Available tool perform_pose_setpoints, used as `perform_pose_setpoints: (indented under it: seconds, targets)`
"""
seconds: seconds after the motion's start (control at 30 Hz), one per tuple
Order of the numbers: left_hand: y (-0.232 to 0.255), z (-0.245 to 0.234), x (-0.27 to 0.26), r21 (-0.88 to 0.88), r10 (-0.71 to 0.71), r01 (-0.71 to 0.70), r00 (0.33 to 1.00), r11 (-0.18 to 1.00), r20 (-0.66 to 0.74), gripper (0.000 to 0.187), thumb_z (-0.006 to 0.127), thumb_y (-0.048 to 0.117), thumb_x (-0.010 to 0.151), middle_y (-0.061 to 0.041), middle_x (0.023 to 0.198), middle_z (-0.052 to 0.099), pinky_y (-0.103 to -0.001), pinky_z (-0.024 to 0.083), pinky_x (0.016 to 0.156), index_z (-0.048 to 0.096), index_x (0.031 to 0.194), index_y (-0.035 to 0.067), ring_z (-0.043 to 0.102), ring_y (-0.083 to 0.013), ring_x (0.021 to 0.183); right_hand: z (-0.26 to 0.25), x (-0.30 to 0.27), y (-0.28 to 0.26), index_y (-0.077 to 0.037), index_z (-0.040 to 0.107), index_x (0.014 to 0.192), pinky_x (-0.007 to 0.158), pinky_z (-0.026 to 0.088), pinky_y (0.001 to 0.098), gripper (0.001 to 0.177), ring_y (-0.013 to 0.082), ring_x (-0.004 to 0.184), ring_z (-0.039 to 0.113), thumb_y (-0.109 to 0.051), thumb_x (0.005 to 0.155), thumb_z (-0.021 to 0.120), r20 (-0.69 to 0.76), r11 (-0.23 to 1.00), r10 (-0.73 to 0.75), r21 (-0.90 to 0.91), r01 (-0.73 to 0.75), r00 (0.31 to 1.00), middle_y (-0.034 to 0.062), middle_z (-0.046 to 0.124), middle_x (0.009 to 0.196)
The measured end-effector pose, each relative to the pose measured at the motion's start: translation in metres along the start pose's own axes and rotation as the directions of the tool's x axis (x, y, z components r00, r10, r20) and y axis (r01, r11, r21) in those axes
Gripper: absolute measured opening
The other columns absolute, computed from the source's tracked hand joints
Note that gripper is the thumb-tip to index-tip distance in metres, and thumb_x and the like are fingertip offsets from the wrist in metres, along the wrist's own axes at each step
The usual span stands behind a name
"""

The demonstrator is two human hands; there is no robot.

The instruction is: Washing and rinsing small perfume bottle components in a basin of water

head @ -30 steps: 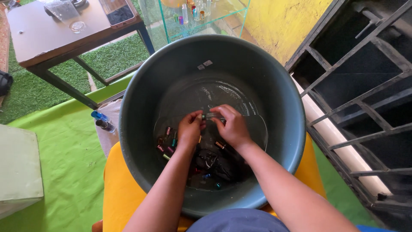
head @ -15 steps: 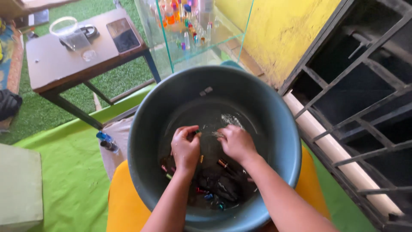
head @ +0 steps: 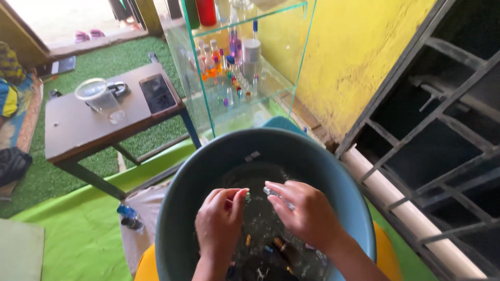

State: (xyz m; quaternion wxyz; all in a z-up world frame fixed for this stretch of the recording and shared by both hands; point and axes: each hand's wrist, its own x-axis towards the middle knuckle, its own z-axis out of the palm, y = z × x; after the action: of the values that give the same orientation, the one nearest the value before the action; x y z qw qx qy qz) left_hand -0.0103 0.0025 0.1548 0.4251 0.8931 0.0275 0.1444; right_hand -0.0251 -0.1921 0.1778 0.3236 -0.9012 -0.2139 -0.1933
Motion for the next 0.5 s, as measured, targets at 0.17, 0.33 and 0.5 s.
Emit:
perform_pose_setpoints:
  seconds: [0.17,0.33,0.5]
  targets:
    - [-0.034,0.005,0.014,0.040,0.342,-0.343,0.939,0.938,0.035,0.008,0.065,0.030,0.094,0.004,0.086,0.077,-0.036,0.051,0.063,0.069,0.098,0.024,0.071,-0.0183,0.070,0.003,-0.007,0.007,-0.011,0.072,0.120,0.062,0.053,0.0322,0.033,0.0161,0.063,0.065,-0.025,0.099,0.052,-0.271,0.999,-0.030,0.007,0.033,0.962,0.0026,0.076,0.087]
    - [-0.069,0.032,0.013,0.511,-0.218,-0.377,0.599,0.773,0.771,0.022,0.056,0.036,0.088,-0.004,0.084,0.071,-0.046,0.056,0.078,0.073,0.089,0.023,0.070,-0.0321,0.088,0.060,-0.053,0.092,-0.022,0.071,0.091,0.062,0.055,0.0539,0.023,0.0349,0.080,0.069,-0.041,0.098,0.061,0.596,0.855,0.320,-0.517,0.047,0.737,0.0053,0.069,0.087]
    - [-0.070,0.039,0.045,0.567,-0.324,-0.378,0.539,0.732,0.778,0.022,0.066,0.045,0.088,0.000,0.104,0.073,-0.044,0.055,0.082,0.072,0.108,0.037,0.069,-0.0265,0.102,0.034,-0.020,0.063,-0.013,0.075,0.118,0.065,0.054,0.0391,0.029,0.0262,0.075,0.069,-0.022,0.093,0.065,0.016,0.995,-0.018,-0.101,0.020,1.000,0.0048,0.075,0.085]
